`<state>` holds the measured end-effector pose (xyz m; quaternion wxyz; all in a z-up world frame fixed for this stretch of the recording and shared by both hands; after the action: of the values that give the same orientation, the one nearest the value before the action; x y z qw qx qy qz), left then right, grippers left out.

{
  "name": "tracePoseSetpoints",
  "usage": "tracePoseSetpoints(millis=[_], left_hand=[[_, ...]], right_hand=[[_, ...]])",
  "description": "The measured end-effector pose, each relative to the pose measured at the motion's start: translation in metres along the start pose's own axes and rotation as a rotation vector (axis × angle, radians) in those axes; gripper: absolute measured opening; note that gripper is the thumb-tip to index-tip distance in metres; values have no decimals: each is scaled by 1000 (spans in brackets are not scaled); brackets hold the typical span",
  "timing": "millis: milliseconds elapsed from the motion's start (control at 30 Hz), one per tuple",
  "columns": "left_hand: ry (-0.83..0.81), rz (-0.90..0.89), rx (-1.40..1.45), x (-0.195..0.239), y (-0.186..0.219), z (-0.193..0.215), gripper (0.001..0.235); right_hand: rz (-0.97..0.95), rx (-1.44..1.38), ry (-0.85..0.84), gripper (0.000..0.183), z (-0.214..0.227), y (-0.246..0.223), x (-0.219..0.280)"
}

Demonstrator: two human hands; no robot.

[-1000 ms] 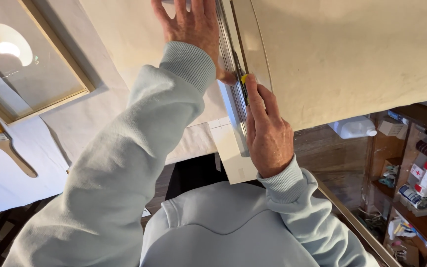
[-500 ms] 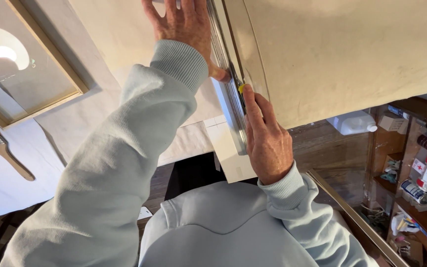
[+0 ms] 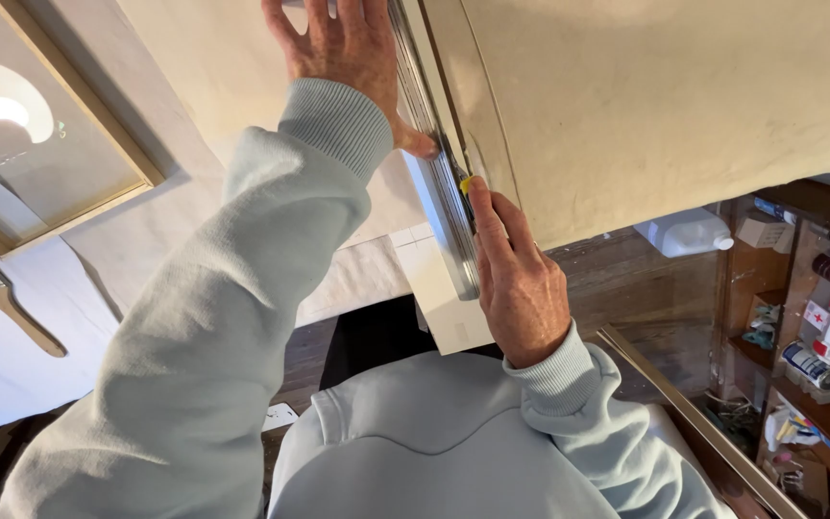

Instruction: Precise cutting of a mat or backing board using a utility knife and metal straight edge for art framing.

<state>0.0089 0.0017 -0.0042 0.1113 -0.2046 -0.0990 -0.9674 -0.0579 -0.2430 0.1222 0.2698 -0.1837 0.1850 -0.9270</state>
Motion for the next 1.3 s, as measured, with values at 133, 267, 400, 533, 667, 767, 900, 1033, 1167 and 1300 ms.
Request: tracePoseSetpoints(millis=[133, 267, 400, 533, 667, 767, 900, 1033, 1167, 1300], left_hand=[[-23, 10, 7, -1, 0, -4, 188], [-43, 19, 10, 0, 1, -3, 188], [-43, 25, -40, -2, 0, -3, 184], [-54, 17, -24, 1, 2, -1, 183], [-67, 28, -20, 0, 1, -2, 188], [-58, 26, -17, -2, 2, 4, 188], [-55, 10, -17, 4, 11, 19, 186], [-154, 55, 49, 0, 14, 35, 189], [-213, 79, -24, 4, 18, 47, 190], [-174, 65, 69, 6, 16, 37, 190]], right_hand=[[5, 2, -15, 64, 0, 2, 2], [-7, 7, -28, 64, 1, 2, 7], [-7, 2, -24, 64, 4, 1, 7], [-21, -5, -25, 63, 5, 0, 12], [-19, -5, -40, 63, 9, 2, 21], [-38, 5, -35, 60, 16, 7, 29], [-126, -125, 52, 55, 40, 38, 40], [-136, 30, 260, 67, 27, 86, 6], [-120, 227, 293, 70, 12, 95, -6], [-158, 256, 334, 67, 0, 96, 10]])
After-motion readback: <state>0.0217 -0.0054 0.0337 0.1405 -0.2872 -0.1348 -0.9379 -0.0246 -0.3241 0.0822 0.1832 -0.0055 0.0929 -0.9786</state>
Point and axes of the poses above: each hand's wrist, its own x-axis away from the middle knuckle, its own z-axis out of the back of the hand, y = z × x, the point moved 1 cm from there along -x, towards the middle knuckle, and after that the axes turned 12 degrees about x, right-handed, at the moved point
